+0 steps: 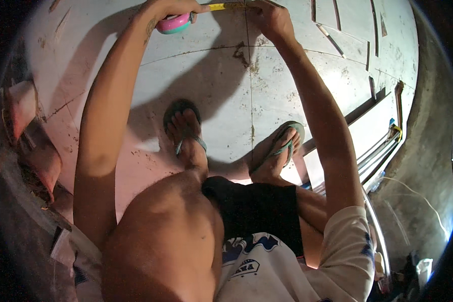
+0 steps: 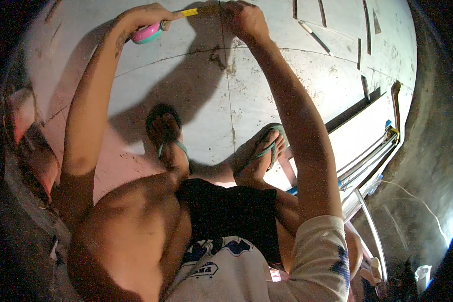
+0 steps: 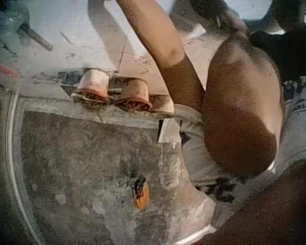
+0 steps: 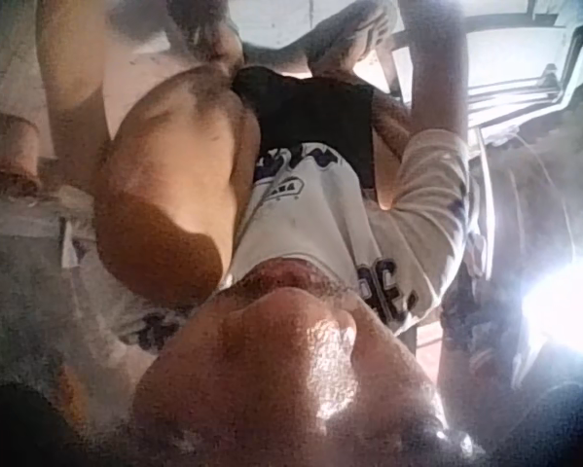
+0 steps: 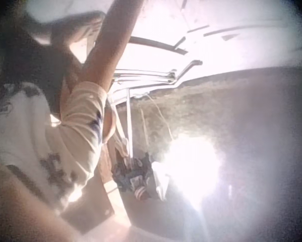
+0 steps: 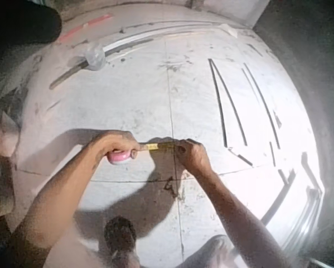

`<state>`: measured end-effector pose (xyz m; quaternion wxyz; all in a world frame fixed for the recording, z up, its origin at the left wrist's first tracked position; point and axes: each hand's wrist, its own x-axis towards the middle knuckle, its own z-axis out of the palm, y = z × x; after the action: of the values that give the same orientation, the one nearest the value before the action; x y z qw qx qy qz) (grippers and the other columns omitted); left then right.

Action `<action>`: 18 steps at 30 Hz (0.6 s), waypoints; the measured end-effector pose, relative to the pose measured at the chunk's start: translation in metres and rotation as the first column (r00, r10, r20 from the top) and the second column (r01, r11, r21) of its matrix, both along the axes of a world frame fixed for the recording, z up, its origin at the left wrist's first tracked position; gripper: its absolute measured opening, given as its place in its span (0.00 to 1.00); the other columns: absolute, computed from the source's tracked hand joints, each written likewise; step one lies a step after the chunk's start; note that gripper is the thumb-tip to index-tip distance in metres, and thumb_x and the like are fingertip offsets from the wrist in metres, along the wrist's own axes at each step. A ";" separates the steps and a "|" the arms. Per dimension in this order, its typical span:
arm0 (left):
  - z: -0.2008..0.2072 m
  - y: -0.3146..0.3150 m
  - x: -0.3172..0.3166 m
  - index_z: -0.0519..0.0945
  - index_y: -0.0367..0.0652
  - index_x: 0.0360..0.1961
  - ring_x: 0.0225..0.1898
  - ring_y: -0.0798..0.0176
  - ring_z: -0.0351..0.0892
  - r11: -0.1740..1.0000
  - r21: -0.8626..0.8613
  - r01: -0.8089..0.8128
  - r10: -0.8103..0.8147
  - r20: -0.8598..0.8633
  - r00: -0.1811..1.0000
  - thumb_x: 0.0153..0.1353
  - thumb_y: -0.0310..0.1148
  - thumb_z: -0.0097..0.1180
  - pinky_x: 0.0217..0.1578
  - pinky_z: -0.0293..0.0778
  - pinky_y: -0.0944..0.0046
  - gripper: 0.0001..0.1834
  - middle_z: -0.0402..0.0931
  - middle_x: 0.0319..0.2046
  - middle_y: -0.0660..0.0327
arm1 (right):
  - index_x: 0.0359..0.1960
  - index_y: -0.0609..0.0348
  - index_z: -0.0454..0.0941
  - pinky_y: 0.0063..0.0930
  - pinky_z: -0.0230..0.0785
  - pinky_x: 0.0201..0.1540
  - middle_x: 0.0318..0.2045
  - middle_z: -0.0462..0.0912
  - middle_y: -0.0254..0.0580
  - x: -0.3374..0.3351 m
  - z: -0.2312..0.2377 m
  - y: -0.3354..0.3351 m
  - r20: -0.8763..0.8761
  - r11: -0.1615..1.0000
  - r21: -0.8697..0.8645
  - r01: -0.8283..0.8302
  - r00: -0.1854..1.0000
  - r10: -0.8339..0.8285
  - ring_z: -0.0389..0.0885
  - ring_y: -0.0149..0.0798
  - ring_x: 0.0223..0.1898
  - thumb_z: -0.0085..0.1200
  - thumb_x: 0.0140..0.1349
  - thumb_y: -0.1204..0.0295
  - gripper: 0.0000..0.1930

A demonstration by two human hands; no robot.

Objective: The person uses a measuring tape to measure segments of the floor and mark the surface by hand.

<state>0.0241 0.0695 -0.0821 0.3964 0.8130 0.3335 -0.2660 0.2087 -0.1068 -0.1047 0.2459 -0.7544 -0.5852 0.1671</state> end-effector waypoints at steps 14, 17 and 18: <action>0.013 0.010 0.000 0.81 0.49 0.24 0.28 0.59 0.70 0.983 -0.079 -0.165 0.142 -0.242 0.960 0.52 0.53 0.53 0.30 0.66 0.54 0.19 0.76 0.26 0.57 | 0.28 0.60 0.79 0.40 0.71 0.33 0.27 0.78 0.50 -0.017 0.000 0.007 -0.027 0.971 0.216 0.099 0.995 -0.096 0.77 0.54 0.31 0.53 0.49 0.73 0.06; 0.010 0.010 0.000 0.81 0.49 0.24 0.28 0.59 0.70 0.983 -0.110 -0.150 0.125 -0.210 0.970 0.53 0.52 0.53 0.29 0.66 0.54 0.18 0.75 0.26 0.56 | 0.32 0.60 0.78 0.41 0.70 0.33 0.29 0.78 0.52 -0.016 -0.003 0.008 0.037 0.975 0.220 0.030 0.999 -0.039 0.77 0.55 0.32 0.53 0.49 0.74 0.08; 0.011 0.007 0.001 0.81 0.49 0.24 0.28 0.60 0.70 0.979 -0.110 -0.172 0.147 -0.203 0.968 0.53 0.52 0.53 0.28 0.65 0.54 0.18 0.75 0.25 0.56 | 0.32 0.60 0.78 0.41 0.70 0.33 0.29 0.78 0.52 -0.014 -0.004 0.006 0.042 0.976 0.218 0.032 0.998 -0.042 0.77 0.55 0.32 0.53 0.49 0.74 0.08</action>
<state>0.0251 0.0770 -0.0711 0.4332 0.7268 0.4173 -0.3316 0.1947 -0.1005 -0.1085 0.3162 -0.7375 -0.5914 0.0802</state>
